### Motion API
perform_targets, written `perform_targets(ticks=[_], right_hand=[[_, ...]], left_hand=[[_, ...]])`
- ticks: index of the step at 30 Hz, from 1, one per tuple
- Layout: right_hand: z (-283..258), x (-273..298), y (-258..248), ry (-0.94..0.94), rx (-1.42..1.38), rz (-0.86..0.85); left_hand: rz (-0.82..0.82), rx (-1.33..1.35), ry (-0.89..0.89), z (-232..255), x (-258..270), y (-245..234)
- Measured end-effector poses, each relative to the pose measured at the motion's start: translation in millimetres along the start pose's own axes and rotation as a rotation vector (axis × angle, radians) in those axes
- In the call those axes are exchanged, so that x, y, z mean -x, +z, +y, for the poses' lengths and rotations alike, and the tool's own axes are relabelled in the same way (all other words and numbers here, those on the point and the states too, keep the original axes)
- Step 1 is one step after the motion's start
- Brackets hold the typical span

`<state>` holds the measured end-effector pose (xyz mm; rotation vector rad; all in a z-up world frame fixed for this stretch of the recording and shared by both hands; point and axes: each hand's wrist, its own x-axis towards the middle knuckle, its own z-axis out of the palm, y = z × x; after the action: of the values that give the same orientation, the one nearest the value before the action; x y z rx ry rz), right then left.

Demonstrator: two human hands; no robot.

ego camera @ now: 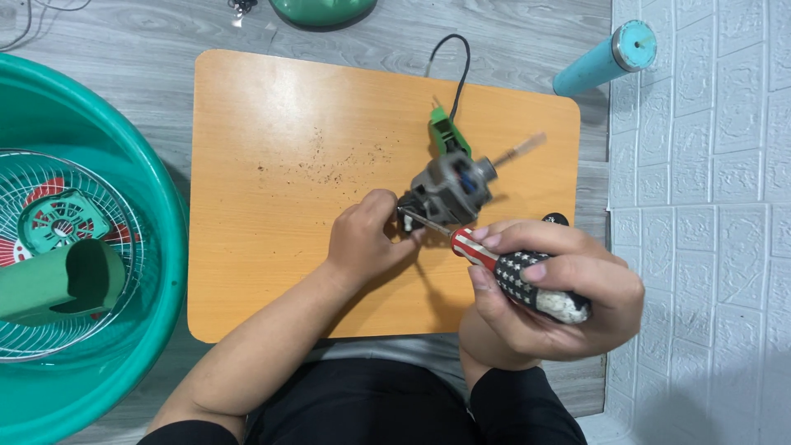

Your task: Disassembling and reassembling a fan motor using a screwdriver

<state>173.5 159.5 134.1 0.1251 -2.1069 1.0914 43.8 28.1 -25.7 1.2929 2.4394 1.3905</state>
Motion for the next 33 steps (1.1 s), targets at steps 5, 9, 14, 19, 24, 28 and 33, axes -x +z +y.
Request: perform_targets(ticks=[5,9,14,19,24,28,33], right_hand=[[8,2,-34,-0.075,-0.023,-0.136],[9,5,-50,-0.107,0.112,0.007],[3,10,-56,-0.022,0.216,0.209],[13,30,-74,-0.005,0.238,0.375],[26,57,-91,-0.004,0.127,0.61],[30,73,-108,0.026,-0.02,0.605],[29,78,-109,0.061,-0.025,0.72]], left_hand=[[0.044,-0.068,0.03,-5,-2,8],[0.001,-0.031,0.066,-5,-2,8],[-0.039,-0.049,0.159,-4,2,14],[-0.146,0.101,0.245,7,-6,17],[-0.235,0.094,0.318,20,-14,26],[-0.312,0.1,0.327,16,-17,35],[-0.283,0.08,0.457,8,-16,42]])
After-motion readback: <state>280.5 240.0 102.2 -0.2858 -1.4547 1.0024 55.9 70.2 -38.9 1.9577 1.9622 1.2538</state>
